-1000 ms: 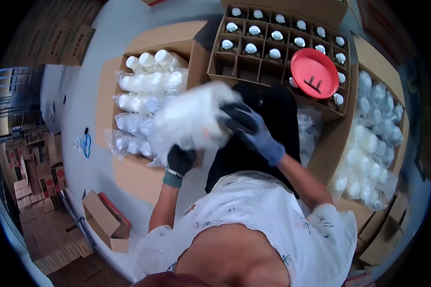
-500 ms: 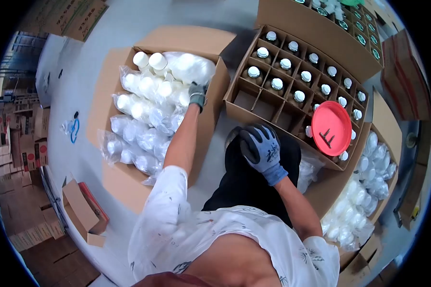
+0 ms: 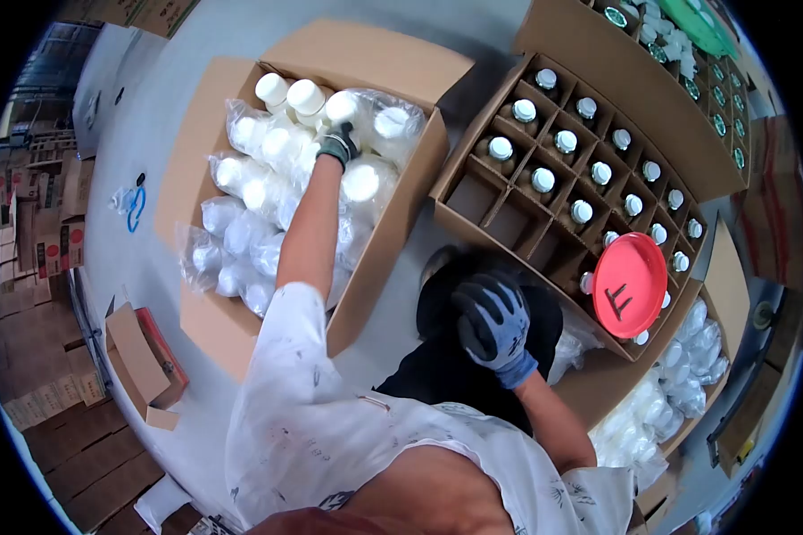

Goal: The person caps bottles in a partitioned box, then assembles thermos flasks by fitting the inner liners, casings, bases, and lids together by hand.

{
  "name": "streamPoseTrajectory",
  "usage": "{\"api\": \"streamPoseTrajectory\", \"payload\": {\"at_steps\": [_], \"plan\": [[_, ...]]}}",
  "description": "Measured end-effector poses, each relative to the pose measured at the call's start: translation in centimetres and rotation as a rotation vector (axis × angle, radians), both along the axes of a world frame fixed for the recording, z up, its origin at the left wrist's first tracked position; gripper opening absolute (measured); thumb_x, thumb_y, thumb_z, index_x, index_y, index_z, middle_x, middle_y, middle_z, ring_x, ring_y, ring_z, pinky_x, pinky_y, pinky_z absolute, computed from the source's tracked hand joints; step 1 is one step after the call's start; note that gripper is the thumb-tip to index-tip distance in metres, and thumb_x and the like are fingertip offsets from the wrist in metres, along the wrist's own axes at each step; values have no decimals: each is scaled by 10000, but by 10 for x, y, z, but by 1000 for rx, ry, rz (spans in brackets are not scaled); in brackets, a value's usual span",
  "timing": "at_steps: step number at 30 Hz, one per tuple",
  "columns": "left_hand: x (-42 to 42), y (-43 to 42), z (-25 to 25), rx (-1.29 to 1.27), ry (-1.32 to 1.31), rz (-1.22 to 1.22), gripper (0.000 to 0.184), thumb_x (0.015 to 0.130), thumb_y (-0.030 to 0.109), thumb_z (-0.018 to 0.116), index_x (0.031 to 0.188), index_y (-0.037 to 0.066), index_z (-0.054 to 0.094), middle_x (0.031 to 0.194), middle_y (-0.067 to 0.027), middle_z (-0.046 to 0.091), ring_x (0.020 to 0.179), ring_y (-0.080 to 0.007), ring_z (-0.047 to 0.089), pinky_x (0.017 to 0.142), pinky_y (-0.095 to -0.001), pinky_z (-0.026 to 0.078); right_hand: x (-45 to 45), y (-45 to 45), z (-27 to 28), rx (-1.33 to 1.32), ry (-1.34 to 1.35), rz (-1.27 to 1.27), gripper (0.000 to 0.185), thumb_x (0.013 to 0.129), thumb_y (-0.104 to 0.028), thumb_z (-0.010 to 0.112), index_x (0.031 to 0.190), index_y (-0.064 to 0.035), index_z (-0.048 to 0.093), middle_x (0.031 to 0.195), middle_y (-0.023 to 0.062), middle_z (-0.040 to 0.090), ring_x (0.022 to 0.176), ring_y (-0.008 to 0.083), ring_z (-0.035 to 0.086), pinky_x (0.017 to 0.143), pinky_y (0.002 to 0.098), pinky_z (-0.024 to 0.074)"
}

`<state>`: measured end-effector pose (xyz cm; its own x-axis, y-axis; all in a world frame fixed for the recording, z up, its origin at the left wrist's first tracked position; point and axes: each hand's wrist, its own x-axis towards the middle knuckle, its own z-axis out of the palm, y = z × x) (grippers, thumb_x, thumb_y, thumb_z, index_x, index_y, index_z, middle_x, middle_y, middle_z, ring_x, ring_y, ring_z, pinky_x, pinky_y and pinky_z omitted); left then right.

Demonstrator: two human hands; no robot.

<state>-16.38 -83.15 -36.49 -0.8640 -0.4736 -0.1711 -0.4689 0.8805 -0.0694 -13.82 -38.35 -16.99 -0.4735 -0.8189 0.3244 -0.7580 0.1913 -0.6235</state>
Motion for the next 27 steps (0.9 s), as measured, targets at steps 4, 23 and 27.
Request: {"api": "streamPoseTrajectory", "payload": {"at_steps": [4, 23, 27], "plan": [[-61, -9, -78, 519, -240, 675, 442, 918, 358, 401, 1318, 204, 508, 1454, -125, 362, 1314, -353, 369, 1062, -476, 300, 0, -1, 5, -4, 1, -36, 317, 690, -138, 602, 998, -82, 654, 1040, 107, 633, 1018, 318, 582, 949, 478, 429], [13, 48, 91, 848, 1834, 527, 238, 779, -29, 685, 953, 30, 533, 866, -31, 563, 788, -123, 534, 713, -261, 463, 15, 20, -5, -35, 59, -100, 328, 731, -190, 643, 1052, -121, 636, 1096, 92, 608, 1039, 320, 556, 962, 460, 409], [84, 135, 215, 1313, 1737, 150, 253, 871, -5, 544, 1121, 26, 519, 944, -54, 580, 830, -145, 566, 738, -250, 454, -2, 19, -22, -263, -450, -175, 389, 811, -156, 648, 1186, -92, 570, 1185, 109, 567, 1091, 272, 538, 929, 368, 442]]}}
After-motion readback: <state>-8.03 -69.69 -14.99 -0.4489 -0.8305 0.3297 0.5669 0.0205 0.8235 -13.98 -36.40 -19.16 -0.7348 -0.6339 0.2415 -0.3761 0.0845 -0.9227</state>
